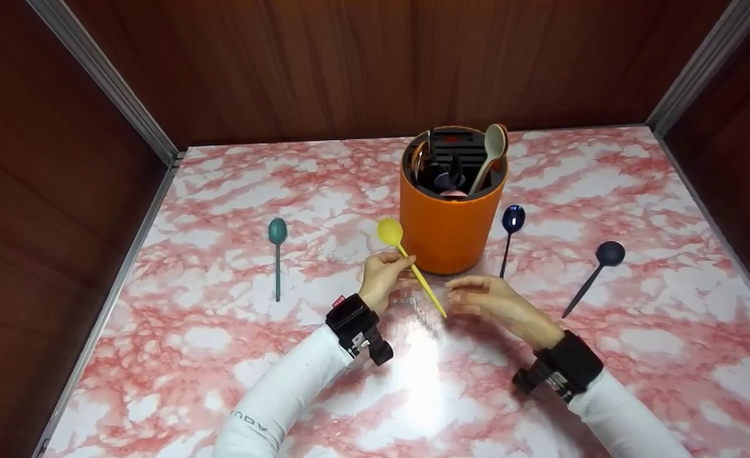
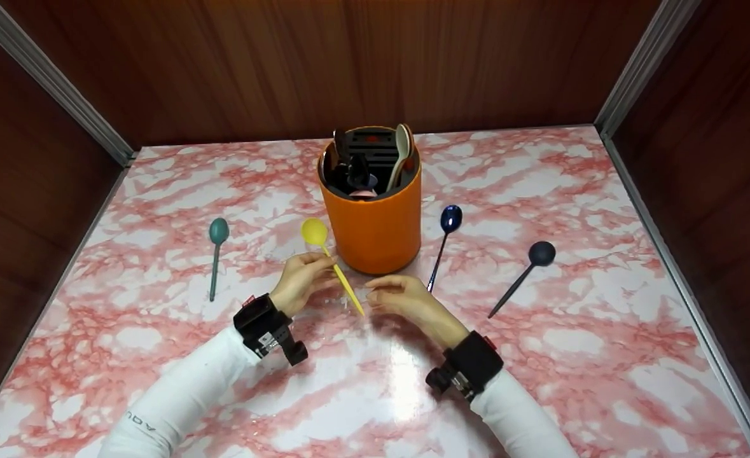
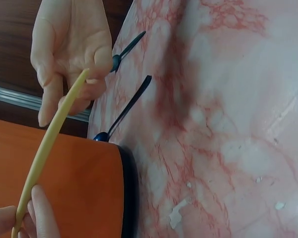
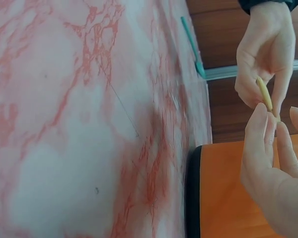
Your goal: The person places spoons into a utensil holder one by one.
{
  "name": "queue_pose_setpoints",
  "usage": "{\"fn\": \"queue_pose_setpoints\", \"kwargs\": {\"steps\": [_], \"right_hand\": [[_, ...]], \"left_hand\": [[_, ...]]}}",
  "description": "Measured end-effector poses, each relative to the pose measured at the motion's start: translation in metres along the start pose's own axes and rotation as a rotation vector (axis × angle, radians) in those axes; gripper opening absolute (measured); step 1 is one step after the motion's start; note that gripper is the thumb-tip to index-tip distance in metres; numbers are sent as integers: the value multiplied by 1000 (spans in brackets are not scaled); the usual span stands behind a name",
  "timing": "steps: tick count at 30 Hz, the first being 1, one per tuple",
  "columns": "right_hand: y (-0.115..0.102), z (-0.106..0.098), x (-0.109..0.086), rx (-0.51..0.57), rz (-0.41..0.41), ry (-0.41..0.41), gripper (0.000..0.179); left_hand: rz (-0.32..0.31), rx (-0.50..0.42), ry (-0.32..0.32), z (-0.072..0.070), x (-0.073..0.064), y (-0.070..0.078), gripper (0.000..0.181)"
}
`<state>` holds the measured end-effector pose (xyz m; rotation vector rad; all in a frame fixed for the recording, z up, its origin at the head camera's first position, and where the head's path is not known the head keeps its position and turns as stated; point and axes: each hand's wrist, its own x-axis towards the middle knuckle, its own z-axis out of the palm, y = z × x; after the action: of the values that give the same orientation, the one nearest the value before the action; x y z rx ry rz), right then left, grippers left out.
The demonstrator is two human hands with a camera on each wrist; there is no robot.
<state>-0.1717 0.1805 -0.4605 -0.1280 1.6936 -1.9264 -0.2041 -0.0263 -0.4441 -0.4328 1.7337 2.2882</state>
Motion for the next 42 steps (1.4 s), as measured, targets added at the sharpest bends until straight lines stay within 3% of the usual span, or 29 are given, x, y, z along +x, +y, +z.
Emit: {"fn": "queue_pose_setpoints", "kwargs": {"steps": [7,19,29,42], "right_hand": [[-2,4,1,-43,60,23,46],[-1,6,0,-111,79,-23,43],[-4,7,-1,-203,79,-9,45],[-17,11,-3,-213,46,-3,39]], "left_hand": [[10,0,-22,4,-6,0,7],[33,32,-49,6,-13,2,14],[48,35,-57,7,-18,9,12],[101,79,-56,12,-24,24,12]]}}
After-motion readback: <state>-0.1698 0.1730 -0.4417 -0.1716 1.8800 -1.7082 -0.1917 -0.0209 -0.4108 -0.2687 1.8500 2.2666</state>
